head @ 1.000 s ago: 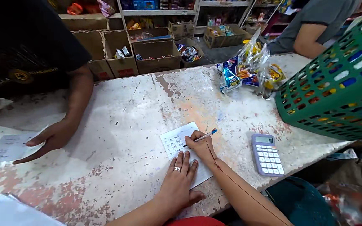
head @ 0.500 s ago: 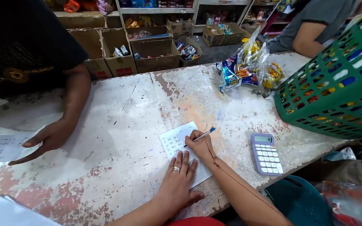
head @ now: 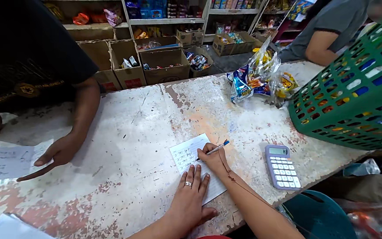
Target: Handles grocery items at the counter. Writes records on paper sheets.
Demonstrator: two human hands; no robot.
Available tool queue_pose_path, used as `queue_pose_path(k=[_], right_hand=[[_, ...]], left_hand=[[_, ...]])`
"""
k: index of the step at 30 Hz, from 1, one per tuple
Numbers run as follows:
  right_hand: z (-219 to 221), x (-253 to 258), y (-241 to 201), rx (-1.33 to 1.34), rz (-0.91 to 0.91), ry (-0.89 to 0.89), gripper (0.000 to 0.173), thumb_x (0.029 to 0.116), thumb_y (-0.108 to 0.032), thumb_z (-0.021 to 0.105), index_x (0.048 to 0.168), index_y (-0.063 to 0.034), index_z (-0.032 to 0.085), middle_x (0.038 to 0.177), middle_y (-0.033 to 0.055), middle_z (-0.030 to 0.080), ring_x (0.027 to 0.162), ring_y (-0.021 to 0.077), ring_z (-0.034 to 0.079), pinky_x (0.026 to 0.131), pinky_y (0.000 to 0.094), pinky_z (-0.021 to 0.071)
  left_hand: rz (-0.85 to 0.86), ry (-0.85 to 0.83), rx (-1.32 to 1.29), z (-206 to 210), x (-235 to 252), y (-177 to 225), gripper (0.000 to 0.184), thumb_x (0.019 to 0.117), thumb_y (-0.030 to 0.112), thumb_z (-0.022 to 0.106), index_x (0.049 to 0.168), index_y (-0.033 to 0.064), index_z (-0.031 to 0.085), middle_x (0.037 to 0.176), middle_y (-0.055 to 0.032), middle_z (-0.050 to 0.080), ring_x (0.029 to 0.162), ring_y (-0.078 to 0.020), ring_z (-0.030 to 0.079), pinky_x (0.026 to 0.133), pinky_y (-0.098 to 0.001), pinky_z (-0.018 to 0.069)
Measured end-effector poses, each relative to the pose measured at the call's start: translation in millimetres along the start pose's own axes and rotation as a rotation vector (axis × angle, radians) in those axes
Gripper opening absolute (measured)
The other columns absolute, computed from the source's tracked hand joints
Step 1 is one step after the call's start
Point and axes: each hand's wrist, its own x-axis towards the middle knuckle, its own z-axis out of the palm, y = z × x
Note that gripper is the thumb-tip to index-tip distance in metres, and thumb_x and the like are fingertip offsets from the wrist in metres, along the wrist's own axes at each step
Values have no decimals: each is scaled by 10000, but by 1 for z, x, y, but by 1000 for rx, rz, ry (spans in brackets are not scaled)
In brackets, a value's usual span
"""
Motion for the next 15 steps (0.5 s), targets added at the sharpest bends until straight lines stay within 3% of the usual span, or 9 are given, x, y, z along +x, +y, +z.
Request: queue_pose_path(k=[15], right_hand=[[-1, 4, 5, 2, 1, 4, 308, 905, -142, 657, 633, -126, 513, 557, -80, 459, 518, -13, 441, 526, 194, 369]], left_hand=[[31, 113, 30, 8, -1, -3, 1044, 848, 877, 341, 1566, 123, 425, 1635, -264, 294, 1502, -463, 307, 1174, -606, 319]])
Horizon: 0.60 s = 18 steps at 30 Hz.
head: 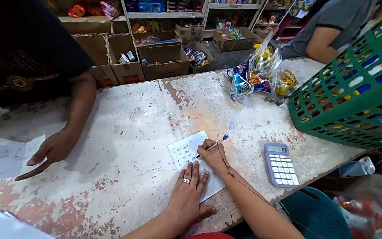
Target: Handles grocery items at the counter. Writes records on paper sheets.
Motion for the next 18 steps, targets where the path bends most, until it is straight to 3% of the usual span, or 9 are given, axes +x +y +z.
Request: queue_pose_path(k=[6, 10, 13, 16, 18], right_hand=[[0, 1, 7, 127, -9, 79, 305, 919, -134, 698, 653, -104, 552, 558, -64, 525, 517, -13, 507, 531, 179, 434], [-1, -4, 3, 0, -33, 3, 311, 909, -142, 649, 630, -122, 512, 562, -85, 448, 528, -17, 423, 528, 188, 346], [-4, -5, 2, -14, -48, -14, 309, 898, -158, 656, 625, -124, 515, 564, -92, 445, 529, -23, 416, 528, 182, 340], [-6, -2, 6, 82, -10, 35, 304, 913, -148, 698, 649, -98, 557, 564, -66, 522, 523, -17, 499, 534, 181, 428], [-4, 0, 10, 96, 0, 72, 304, 912, -142, 693, 649, -100, 548, 564, -63, 511, 527, -3, 492, 538, 196, 414]], left_hand=[[-11, -71, 5, -4, 2, 0, 1071, 835, 895, 330, 1591, 137, 379, 1656, -261, 244, 1517, -465, 267, 1187, -609, 283], [-10, -90, 2, -5, 2, 0, 1074, 836, 894, 331, 1593, 134, 373, 1658, -262, 237, 1522, -461, 258, 1192, -606, 276], [-14, -103, -2, -5, 2, 0, 1077, 837, 896, 325, 1600, 136, 360, 1662, -263, 221, 1527, -462, 240, 1197, -605, 264], [-11, -103, 4, -5, 2, 0, 1080, 837, 896, 326, 1601, 133, 355, 1661, -267, 221, 1524, -467, 244, 1194, -609, 268], [-10, -91, -3, -4, 2, 0, 1070, 842, 888, 339, 1598, 131, 361, 1660, -265, 225, 1523, -470, 246, 1193, -614, 270]])
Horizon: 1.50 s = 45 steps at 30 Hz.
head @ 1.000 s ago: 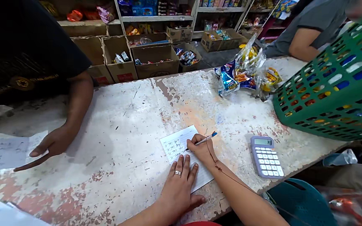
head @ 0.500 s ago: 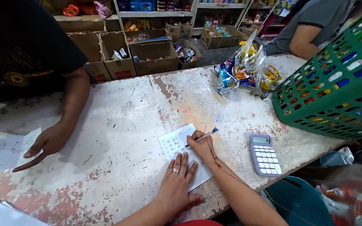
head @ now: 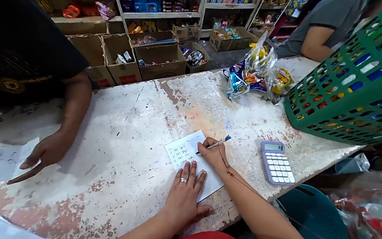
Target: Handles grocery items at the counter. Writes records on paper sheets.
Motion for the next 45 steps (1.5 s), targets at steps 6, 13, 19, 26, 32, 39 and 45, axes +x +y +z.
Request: queue_pose_path(k=[6, 13, 19, 26, 32, 39, 45], right_hand=[[-2, -2, -5, -57, -20, -52, 301, 897, -137, 674, 631, -117, 533, 562, -84, 471, 526, -26, 445, 528, 174, 368], [-1, -1, -5, -71, -5, -34, 310, 897, -118, 681, 626, -110, 530, 552, -74, 465, 521, -16, 442, 523, 186, 362], [-2, -1, -8, -92, -1, -28, 305, 897, -137, 662, 628, -126, 519, 566, -95, 439, 533, -23, 416, 532, 180, 343], [-3, -1, -8, -53, 6, -11, 303, 899, -120, 657, 631, -128, 517, 558, -90, 448, 518, -24, 427, 521, 176, 357], [-4, -2, -8, -76, 5, -24, 293, 902, -121, 651, 643, -115, 515, 566, -81, 448, 529, -15, 427, 531, 185, 354], [-1, 0, -5, -88, 19, 1, 312, 894, -115, 660, 626, -128, 502, 557, -81, 444, 524, -9, 428, 526, 196, 350], [-1, 0, -6, -82, 4, 2, 327, 897, -94, 638, 620, -138, 471, 556, -87, 422, 521, -10, 411, 520, 191, 334]], left_hand=[[2, -7, -7, -1, 0, 0, 1072, 840, 885, 347, 1599, 128, 358, 1659, -268, 225, 1524, -469, 243, 1191, -616, 268], [2, -20, 8, -2, -1, 0, 1065, 850, 882, 330, 1603, 130, 347, 1664, -266, 212, 1528, -466, 235, 1196, -610, 263], [3, 13, 15, 1, -1, -1, 1077, 833, 897, 322, 1594, 136, 373, 1658, -258, 241, 1522, -465, 255, 1191, -606, 279], [3, 10, 8, 1, -1, -1, 1070, 840, 894, 311, 1598, 139, 365, 1660, -259, 231, 1525, -464, 246, 1195, -609, 268], [7, 21, -9, 1, -2, -1, 1041, 855, 866, 359, 1594, 133, 371, 1655, -264, 243, 1523, -461, 255, 1190, -611, 280], [8, 12, 7, 0, -2, -1, 1050, 856, 876, 321, 1596, 132, 367, 1661, -260, 230, 1528, -458, 243, 1195, -608, 268], [12, 24, 13, 1, -2, -1, 1053, 855, 878, 317, 1586, 123, 386, 1655, -260, 249, 1521, -460, 261, 1189, -606, 284]])
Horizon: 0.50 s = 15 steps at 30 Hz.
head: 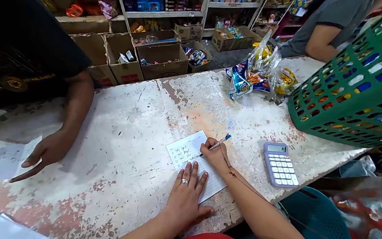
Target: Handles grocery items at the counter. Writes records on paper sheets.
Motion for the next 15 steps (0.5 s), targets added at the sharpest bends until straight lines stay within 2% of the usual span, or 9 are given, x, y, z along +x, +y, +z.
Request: queue_pose_path(k=[4, 7, 9, 10, 12, 14, 15], right_hand=[[-1, 0, -2, -4, -5, 23, 325, 913, -81, 638, 635, -127, 476, 559, -81, 420, 526, -8, 415, 526, 192, 344], [-5, 4, -2, 33, 10, -25, 314, 903, -90, 634, 635, -130, 476, 564, -78, 416, 531, 1, 413, 532, 201, 340], [-10, 9, 4, 313, 75, -8, 303, 921, -35, 636, 659, -108, 504, 564, -54, 484, 499, 22, 460, 504, 188, 397], [-13, 11, 7, 499, 118, 30, 288, 958, -11, 610, 696, -95, 523, 578, -33, 525, 487, 37, 480, 487, 188, 420], [-20, 16, 10, 763, 207, 90, 242, 1069, -121, 493, 835, -107, 555, 653, -15, 569, 510, 55, 504, 503, 201, 454], [-24, 18, 6, 889, 290, 92, 337, 1126, -295, 357, 967, -107, 588, 715, -4, 593, 568, 82, 554, 558, 234, 510], [-23, 16, 2, 902, 321, 65, 405, 1133, -338, 314, 994, -91, 604, 734, 7, 615, 604, 100, 589, 597, 254, 536]], left_hand=[[-19, -6, -9, -1, -3, 4, 1014, 876, 844, 354, 1590, 124, 377, 1659, -260, 235, 1525, -460, 250, 1188, -616, 280], [-70, -45, -34, -5, -8, 12, 854, 958, 705, 423, 1590, 131, 377, 1662, -259, 227, 1515, -490, 250, 1161, -676, 274], [-87, -19, -28, -2, -9, 14, 717, 1007, 564, 436, 1580, 135, 399, 1648, -260, 267, 1501, -492, 285, 1147, -680, 294], [-84, 20, -16, 0, -9, 14, 667, 1013, 509, 446, 1566, 136, 428, 1632, -260, 306, 1485, -491, 323, 1134, -675, 322], [-75, 63, -6, 3, -7, 14, 628, 1023, 470, 445, 1553, 133, 449, 1617, -264, 334, 1470, -491, 351, 1125, -671, 340], [-73, 39, -28, 1, -3, 14, 628, 1045, 471, 428, 1568, 125, 416, 1632, -271, 297, 1488, -496, 311, 1144, -676, 308], [-69, 30, -31, 0, 1, 14, 636, 1057, 487, 402, 1578, 121, 397, 1638, -272, 281, 1496, -496, 293, 1153, -676, 295]])
